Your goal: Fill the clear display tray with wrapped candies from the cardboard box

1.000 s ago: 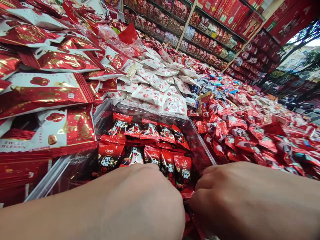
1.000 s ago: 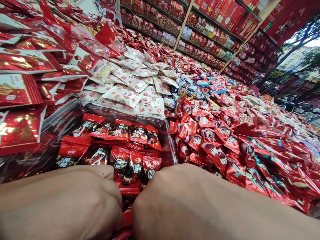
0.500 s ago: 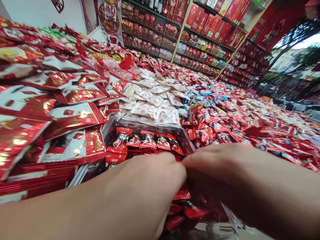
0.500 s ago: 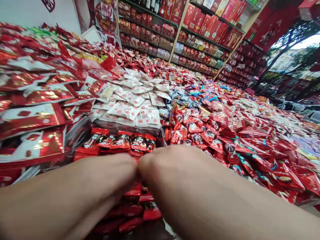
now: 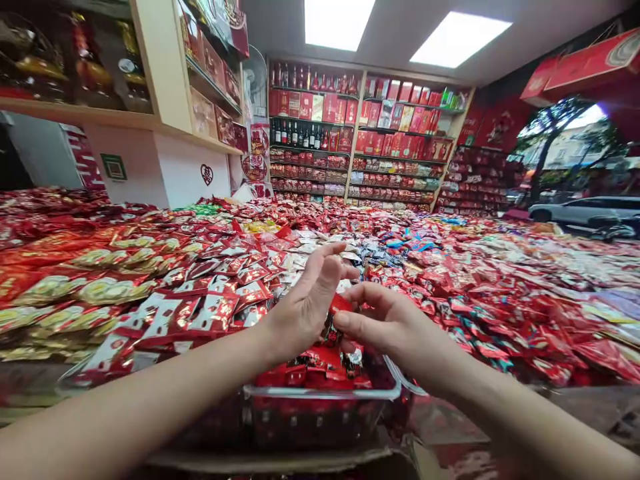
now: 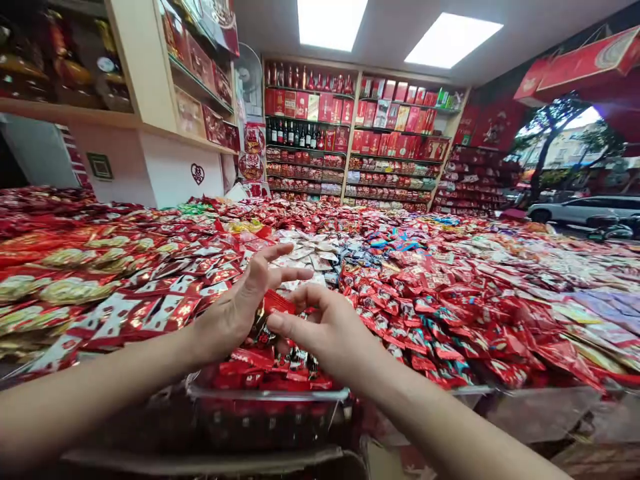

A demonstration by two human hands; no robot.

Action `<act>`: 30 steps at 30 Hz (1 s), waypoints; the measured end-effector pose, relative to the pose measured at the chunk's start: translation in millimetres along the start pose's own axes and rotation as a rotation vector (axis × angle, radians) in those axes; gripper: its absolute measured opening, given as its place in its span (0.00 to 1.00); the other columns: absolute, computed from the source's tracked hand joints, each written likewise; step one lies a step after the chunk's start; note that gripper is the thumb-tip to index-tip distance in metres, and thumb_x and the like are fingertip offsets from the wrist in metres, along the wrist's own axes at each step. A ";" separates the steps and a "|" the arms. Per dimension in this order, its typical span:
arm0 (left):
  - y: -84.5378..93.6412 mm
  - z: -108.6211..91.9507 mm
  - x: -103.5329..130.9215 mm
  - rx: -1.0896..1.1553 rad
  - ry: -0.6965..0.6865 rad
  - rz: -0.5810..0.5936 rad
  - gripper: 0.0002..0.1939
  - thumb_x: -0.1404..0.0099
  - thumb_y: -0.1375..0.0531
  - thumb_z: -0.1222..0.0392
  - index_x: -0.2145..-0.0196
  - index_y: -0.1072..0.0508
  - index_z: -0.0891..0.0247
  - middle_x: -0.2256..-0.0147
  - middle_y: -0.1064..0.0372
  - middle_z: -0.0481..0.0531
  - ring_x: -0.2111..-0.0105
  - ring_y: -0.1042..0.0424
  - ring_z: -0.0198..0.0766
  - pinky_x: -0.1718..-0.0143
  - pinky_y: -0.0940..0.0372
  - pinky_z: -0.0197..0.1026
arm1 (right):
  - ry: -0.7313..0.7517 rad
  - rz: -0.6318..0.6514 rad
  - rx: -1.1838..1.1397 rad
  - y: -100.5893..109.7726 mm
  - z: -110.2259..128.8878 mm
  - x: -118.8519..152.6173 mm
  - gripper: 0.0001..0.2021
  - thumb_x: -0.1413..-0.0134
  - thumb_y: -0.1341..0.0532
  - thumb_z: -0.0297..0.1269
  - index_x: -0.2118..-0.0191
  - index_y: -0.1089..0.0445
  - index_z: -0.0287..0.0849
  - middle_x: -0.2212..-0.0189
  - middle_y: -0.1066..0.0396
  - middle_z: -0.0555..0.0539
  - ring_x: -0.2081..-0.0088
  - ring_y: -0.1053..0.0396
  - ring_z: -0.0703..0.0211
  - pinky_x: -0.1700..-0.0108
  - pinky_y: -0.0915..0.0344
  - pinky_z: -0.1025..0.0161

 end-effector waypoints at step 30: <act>12.7 32.7 51.2 -0.970 0.092 0.520 0.19 0.36 0.56 0.50 0.67 0.29 0.60 0.69 0.30 0.50 0.68 0.33 0.38 0.65 0.41 0.36 | 0.239 0.066 1.094 22.1 -40.7 -1.3 0.05 0.51 0.45 0.32 0.70 0.32 0.42 0.78 0.31 0.52 0.77 0.37 0.66 0.74 0.42 0.69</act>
Point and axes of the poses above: each hand's wrist, its own x-axis away from the middle knuckle, its own y-axis out of the back of the hand, z = x × y, the point moved 3 cm from there along -x, towards the middle knuckle
